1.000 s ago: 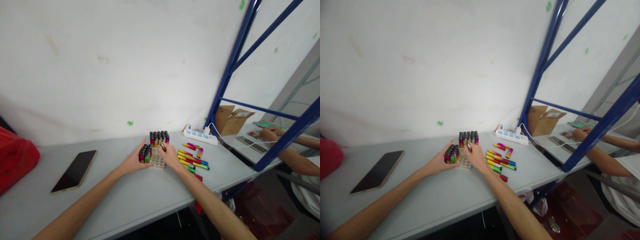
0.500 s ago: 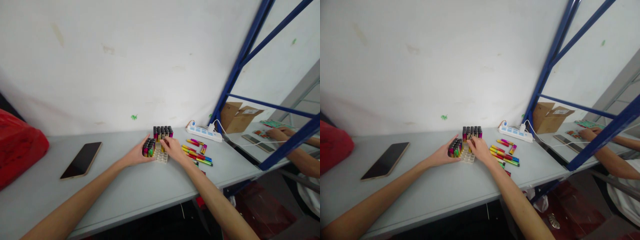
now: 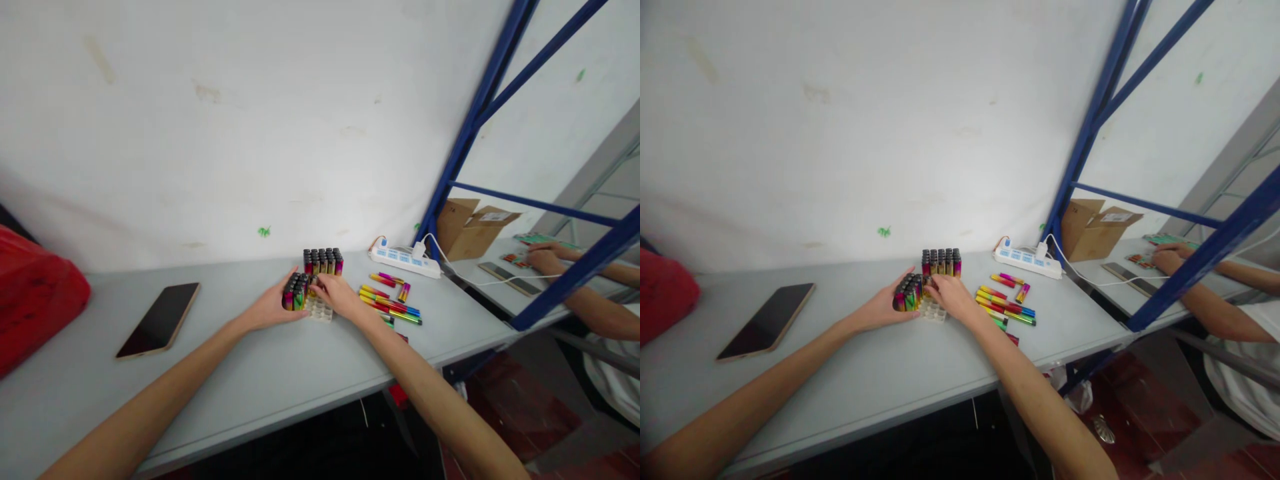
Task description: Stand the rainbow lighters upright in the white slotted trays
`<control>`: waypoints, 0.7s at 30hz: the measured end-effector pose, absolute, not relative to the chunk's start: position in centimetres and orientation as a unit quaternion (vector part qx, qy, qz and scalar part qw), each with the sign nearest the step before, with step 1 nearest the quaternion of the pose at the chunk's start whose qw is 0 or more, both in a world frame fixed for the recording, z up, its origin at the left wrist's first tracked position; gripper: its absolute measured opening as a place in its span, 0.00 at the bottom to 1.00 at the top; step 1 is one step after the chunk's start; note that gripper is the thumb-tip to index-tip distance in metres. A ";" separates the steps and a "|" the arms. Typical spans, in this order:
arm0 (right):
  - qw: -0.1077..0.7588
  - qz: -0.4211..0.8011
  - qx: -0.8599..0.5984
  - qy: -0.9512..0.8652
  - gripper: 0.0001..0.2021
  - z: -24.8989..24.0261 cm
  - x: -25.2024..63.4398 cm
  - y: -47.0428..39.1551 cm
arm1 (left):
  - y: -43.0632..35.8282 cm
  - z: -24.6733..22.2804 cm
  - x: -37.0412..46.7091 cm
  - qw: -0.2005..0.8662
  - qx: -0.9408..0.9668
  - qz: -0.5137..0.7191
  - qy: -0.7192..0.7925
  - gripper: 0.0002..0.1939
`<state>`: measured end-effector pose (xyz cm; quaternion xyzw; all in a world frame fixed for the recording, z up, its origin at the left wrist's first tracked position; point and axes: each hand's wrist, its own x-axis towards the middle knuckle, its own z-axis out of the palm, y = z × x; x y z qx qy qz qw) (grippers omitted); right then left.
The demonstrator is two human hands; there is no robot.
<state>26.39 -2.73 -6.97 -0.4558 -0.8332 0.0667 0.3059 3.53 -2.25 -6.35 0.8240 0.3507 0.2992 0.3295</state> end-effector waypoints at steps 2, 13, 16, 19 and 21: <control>0.302 0.059 -0.459 -0.834 0.11 -6.6 26.4 -3.1 | -2.2 -6.4 3.5 0.333 0.824 0.299 0.347 0.62; 0.367 -0.043 -0.593 -0.715 0.12 -4.3 39.0 -3.6 | -2.1 -6.3 3.3 0.333 0.829 0.296 0.338 0.58; 0.318 -0.072 -0.642 -0.694 0.12 -5.3 43.7 -3.4 | -2.2 -6.3 3.4 0.338 0.824 0.306 0.337 0.59; 0.241 -0.030 -0.680 -0.692 0.11 -6.5 46.0 -3.5 | -2.3 -6.3 3.5 0.344 0.822 0.311 0.332 0.59; 0.214 -0.014 -0.685 -0.697 0.11 -7.0 46.5 -3.7 | -2.3 -6.3 3.5 0.341 0.823 0.311 0.332 0.59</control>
